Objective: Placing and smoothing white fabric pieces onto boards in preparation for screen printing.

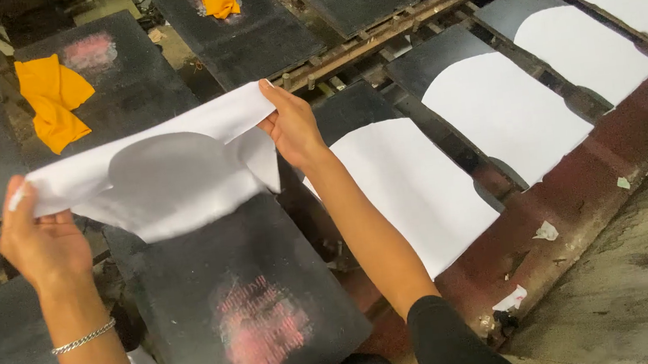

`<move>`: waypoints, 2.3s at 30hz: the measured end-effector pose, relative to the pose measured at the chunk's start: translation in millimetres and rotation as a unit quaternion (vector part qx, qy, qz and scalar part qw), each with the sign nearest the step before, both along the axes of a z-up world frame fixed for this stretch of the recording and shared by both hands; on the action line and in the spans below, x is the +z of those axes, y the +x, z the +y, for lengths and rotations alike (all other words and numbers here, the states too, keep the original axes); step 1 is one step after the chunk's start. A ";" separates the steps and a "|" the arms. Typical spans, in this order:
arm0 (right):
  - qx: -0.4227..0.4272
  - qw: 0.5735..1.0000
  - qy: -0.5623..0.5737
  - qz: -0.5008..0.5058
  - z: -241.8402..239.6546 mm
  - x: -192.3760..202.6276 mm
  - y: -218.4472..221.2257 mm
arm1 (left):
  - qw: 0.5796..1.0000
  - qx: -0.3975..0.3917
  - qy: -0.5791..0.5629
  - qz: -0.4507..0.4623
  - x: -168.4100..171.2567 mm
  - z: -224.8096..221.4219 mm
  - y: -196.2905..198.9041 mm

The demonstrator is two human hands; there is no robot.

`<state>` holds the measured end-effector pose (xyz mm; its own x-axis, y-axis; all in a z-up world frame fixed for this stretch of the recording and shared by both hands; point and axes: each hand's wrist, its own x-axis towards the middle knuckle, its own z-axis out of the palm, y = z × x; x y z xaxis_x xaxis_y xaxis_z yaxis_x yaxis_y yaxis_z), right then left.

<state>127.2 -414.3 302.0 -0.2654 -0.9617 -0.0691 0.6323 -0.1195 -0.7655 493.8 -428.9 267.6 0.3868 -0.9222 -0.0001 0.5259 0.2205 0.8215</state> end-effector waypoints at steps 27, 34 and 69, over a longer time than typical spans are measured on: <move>0.078 0.913 0.395 0.060 196.1 -284.6 -10.4 | 0.930 0.019 0.347 -0.120 -262.1 241.2 -3.9; 0.085 0.910 0.389 0.119 285.5 -279.6 1.9 | 0.928 0.014 0.349 -0.130 -265.1 331.9 10.1; -0.001 0.731 0.445 0.518 397.3 -243.8 -20.4 | 0.862 0.160 0.306 -0.371 -251.3 478.2 2.3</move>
<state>106.8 -16.9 58.3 -0.6195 -0.6579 -0.4283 -0.3403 0.7167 -0.6088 496.0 49.2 16.2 0.7241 -0.6836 -0.0919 -0.2010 -0.3366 0.9200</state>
